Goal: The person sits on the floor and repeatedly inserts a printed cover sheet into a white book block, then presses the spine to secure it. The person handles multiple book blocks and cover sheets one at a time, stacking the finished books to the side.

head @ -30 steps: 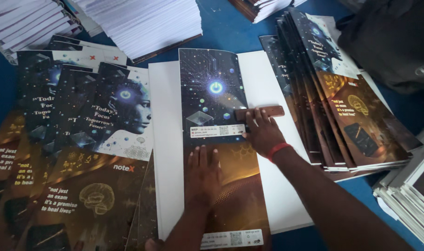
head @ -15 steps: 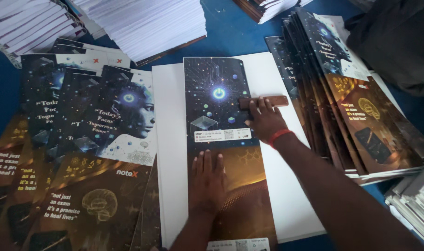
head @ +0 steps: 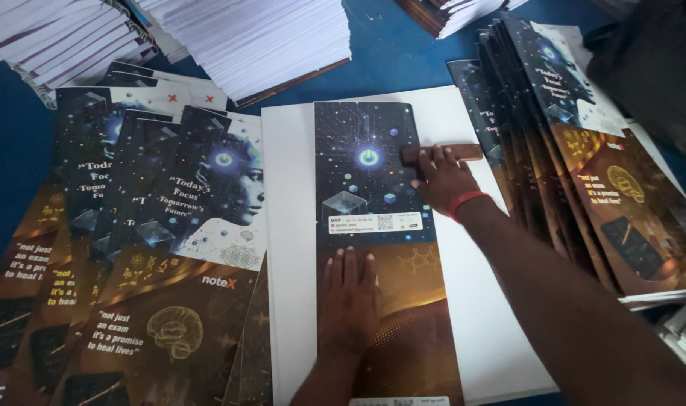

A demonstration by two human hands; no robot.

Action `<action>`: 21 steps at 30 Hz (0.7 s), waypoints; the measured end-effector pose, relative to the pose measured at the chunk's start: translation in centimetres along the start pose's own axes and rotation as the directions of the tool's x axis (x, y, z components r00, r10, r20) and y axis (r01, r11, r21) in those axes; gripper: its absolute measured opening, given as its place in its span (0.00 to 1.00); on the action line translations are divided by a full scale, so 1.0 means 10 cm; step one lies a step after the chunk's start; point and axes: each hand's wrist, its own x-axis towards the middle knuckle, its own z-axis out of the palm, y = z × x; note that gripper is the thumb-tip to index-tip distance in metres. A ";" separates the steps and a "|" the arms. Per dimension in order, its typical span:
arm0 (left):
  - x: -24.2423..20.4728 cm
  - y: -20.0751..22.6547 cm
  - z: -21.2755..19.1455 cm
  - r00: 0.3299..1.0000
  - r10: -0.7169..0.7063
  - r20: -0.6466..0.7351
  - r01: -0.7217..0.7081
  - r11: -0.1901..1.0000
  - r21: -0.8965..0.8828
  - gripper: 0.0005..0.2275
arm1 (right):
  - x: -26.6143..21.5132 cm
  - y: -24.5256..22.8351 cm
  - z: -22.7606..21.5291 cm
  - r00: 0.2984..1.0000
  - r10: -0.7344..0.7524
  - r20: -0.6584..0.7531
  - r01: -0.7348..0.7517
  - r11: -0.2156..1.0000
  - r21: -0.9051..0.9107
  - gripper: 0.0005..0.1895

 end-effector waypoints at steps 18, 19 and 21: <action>0.02 0.00 -0.01 1.000 0.004 -0.016 -0.004 0.999 -0.034 0.22 | 0.55 0.12 -0.02 0.994 0.104 0.032 -0.103 0.994 -0.029 0.39; 0.02 0.00 -0.01 1.000 -0.002 0.002 0.002 0.999 -0.038 0.22 | 0.60 0.14 0.01 0.994 0.105 0.026 -0.105 0.994 -0.026 0.40; 0.02 0.00 0.00 0.999 -0.017 0.038 0.019 0.999 -0.045 0.22 | 0.65 0.17 0.08 0.995 0.092 -0.030 -0.093 0.995 -0.035 0.39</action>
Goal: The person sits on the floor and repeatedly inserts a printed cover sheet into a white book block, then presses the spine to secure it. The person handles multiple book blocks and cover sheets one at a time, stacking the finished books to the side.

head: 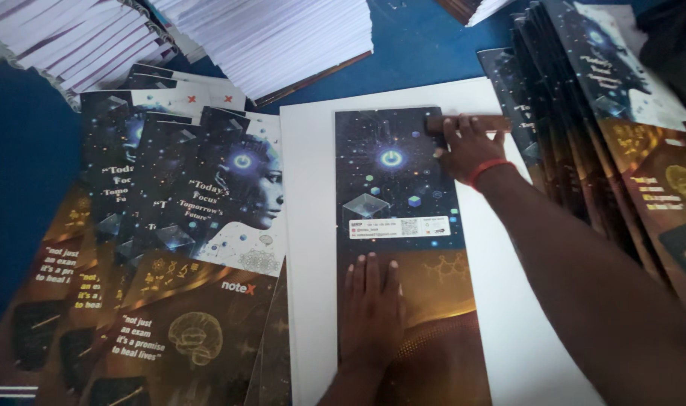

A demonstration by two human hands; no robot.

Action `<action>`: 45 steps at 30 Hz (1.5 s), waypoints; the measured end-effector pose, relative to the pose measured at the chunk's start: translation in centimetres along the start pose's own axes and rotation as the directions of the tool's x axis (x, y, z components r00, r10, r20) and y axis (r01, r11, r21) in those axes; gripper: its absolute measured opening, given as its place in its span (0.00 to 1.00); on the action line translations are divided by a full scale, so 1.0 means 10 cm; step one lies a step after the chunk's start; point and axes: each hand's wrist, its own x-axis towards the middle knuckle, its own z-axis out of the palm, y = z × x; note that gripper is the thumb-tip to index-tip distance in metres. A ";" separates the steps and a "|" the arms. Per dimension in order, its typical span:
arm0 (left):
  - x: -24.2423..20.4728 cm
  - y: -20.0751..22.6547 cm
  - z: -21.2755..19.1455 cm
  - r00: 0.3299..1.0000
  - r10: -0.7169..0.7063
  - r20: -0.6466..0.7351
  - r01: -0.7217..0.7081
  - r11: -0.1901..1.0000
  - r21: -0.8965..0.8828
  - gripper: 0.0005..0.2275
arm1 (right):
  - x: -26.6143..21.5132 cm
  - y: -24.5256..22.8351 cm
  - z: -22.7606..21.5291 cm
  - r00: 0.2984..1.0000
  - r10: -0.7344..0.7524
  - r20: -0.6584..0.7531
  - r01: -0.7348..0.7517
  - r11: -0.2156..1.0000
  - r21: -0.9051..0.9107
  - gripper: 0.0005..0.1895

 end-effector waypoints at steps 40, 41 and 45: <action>-0.01 -0.07 0.15 1.000 0.012 0.021 -0.015 0.990 0.141 0.22 | -1.64 -0.06 -0.46 0.989 0.090 0.121 -0.076 0.990 -0.116 0.34; -0.02 -0.07 0.16 1.000 0.007 0.017 -0.009 0.992 0.122 0.22 | -1.81 -0.09 -0.44 0.984 0.097 0.151 -0.079 0.990 -0.117 0.33; -0.03 -0.08 0.18 1.000 0.018 0.013 -0.020 0.990 0.137 0.22 | -2.41 -0.18 -0.48 0.972 0.114 0.207 -0.105 0.993 -0.058 0.35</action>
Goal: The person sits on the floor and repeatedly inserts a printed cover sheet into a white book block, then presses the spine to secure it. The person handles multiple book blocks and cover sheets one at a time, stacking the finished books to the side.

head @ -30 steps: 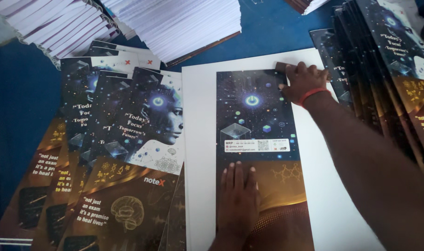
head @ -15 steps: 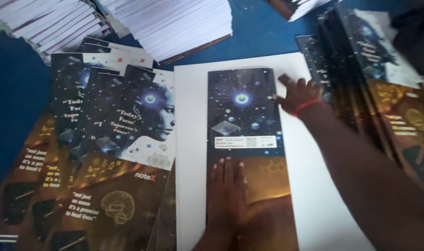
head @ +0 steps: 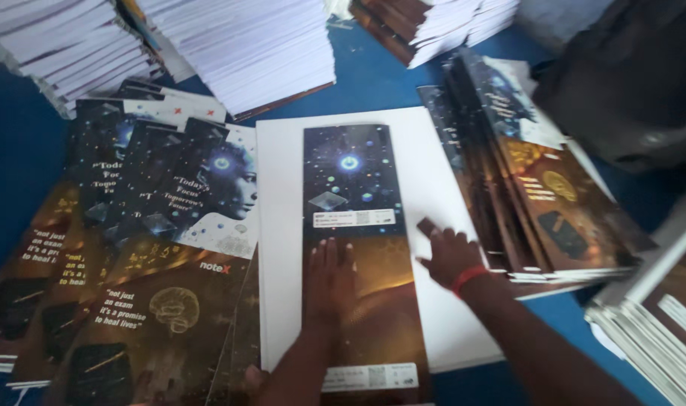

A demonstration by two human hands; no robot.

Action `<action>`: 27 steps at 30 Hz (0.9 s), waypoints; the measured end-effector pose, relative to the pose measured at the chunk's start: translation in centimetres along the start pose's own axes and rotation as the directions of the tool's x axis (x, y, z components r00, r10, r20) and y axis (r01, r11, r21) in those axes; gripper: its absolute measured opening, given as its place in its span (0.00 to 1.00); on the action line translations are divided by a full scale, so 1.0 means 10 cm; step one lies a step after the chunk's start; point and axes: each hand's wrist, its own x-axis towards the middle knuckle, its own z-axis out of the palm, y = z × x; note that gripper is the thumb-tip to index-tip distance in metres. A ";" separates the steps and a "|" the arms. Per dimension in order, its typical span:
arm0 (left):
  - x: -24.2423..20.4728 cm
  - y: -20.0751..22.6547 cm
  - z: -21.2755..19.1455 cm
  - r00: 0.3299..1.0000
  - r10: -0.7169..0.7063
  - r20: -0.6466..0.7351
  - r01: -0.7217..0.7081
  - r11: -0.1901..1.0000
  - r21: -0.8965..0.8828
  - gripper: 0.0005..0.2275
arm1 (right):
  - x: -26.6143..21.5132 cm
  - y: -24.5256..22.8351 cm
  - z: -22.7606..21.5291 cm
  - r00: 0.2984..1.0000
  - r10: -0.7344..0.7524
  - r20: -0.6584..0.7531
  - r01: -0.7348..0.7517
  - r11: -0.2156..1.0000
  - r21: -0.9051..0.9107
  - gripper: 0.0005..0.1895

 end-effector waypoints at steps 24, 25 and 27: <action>-1.26 0.57 -0.15 0.972 -0.219 0.088 0.218 0.976 0.030 0.16 | -1.99 0.07 0.14 0.962 0.071 0.263 -0.049 0.995 -0.089 0.11; -1.26 0.58 -0.14 0.976 -0.204 0.077 0.203 0.979 0.025 0.18 | -1.96 0.00 0.23 0.961 0.119 0.249 -0.115 0.993 -0.033 0.11; -1.35 0.58 -0.06 0.982 -0.182 0.055 0.181 0.983 0.018 0.23 | -1.88 -0.16 0.44 0.979 0.071 0.192 -0.098 0.986 0.135 0.13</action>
